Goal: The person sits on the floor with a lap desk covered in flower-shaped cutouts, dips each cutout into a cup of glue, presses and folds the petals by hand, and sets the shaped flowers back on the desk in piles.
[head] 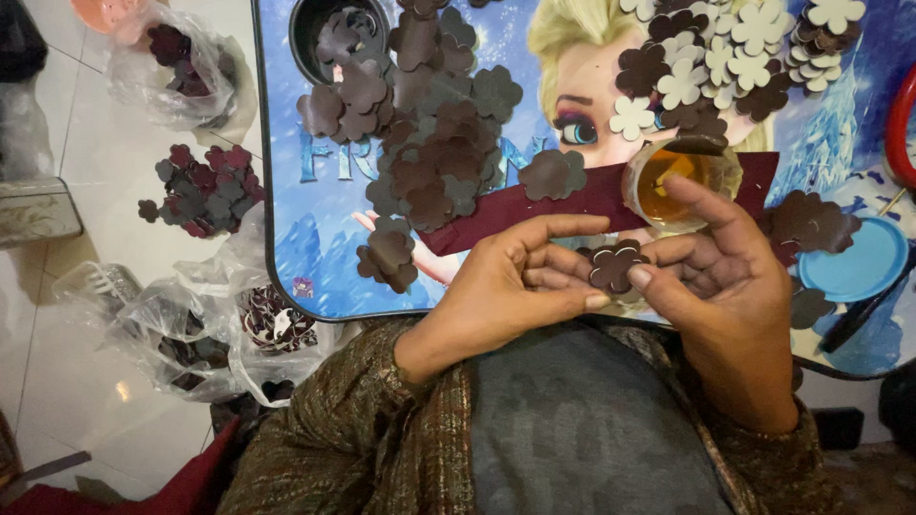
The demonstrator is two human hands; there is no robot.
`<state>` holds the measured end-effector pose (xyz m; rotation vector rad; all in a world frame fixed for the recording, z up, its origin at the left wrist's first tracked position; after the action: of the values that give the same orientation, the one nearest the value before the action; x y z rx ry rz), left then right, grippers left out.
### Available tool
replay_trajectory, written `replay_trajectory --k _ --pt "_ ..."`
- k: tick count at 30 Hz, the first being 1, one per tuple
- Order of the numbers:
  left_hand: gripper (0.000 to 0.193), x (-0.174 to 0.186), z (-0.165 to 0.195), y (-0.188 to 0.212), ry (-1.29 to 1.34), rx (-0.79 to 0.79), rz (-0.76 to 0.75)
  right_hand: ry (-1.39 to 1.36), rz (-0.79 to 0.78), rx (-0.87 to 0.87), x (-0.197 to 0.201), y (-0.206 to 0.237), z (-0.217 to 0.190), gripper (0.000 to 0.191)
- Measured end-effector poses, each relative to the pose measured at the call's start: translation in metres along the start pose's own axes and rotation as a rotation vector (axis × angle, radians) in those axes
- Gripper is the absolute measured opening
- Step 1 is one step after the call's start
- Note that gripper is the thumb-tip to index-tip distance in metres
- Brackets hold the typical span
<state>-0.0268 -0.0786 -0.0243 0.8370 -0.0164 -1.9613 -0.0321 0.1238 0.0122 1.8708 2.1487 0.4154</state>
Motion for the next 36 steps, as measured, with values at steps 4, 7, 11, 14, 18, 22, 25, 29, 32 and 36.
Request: replay_trajectory --k 4,7,11,14,18,22,25,29,32,36 --pt "0.062 0.0 -0.001 -0.002 0.041 0.007 0.026 -0.012 0.003 -0.01 0.0 0.0 0.0 0.073" --pt "0.061 0.0 0.0 -0.002 0.03 0.008 0.034 -0.016 0.006 -0.008 -0.001 -0.001 0.001 0.073" --pt "0.062 0.0 0.0 -0.002 0.022 -0.004 0.032 -0.019 0.009 -0.018 -0.001 -0.001 0.002 0.072" --pt "0.062 0.001 0.0 -0.003 -0.015 0.008 0.038 -0.024 -0.003 -0.01 0.0 -0.001 0.002 0.072" --pt "0.062 0.001 0.0 -0.004 -0.018 0.007 0.025 -0.053 0.004 -0.019 0.001 0.0 0.001 0.072" --pt "0.063 -0.002 0.001 -0.005 -0.027 -0.046 -0.005 0.025 0.02 -0.003 0.0 0.001 -0.002 0.073" --pt "0.057 -0.005 0.001 -0.006 0.003 -0.044 0.032 0.033 0.029 0.015 -0.001 0.004 -0.004 0.074" --pt "0.049 -0.008 0.002 -0.007 0.002 -0.066 0.116 0.078 0.104 0.038 0.002 0.009 -0.005 0.066" --pt "0.047 -0.009 0.006 -0.007 -0.013 -0.075 0.107 -0.013 0.121 0.115 0.004 0.013 -0.006 0.057" --pt "0.047 -0.014 0.009 -0.006 0.032 -0.061 0.108 -0.001 0.106 0.094 0.005 0.013 -0.006 0.057"
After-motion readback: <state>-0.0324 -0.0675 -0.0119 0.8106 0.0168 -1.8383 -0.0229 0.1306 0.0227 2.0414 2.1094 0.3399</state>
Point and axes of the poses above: each hand's wrist, its own y-axis away from the middle knuckle, its own x-axis out of the back of the hand, z = x × y, the point moved 2 cm from there along -y, towards the middle knuckle, and after that the axes turned 4 degrees about -z, right-handed, at the moved point
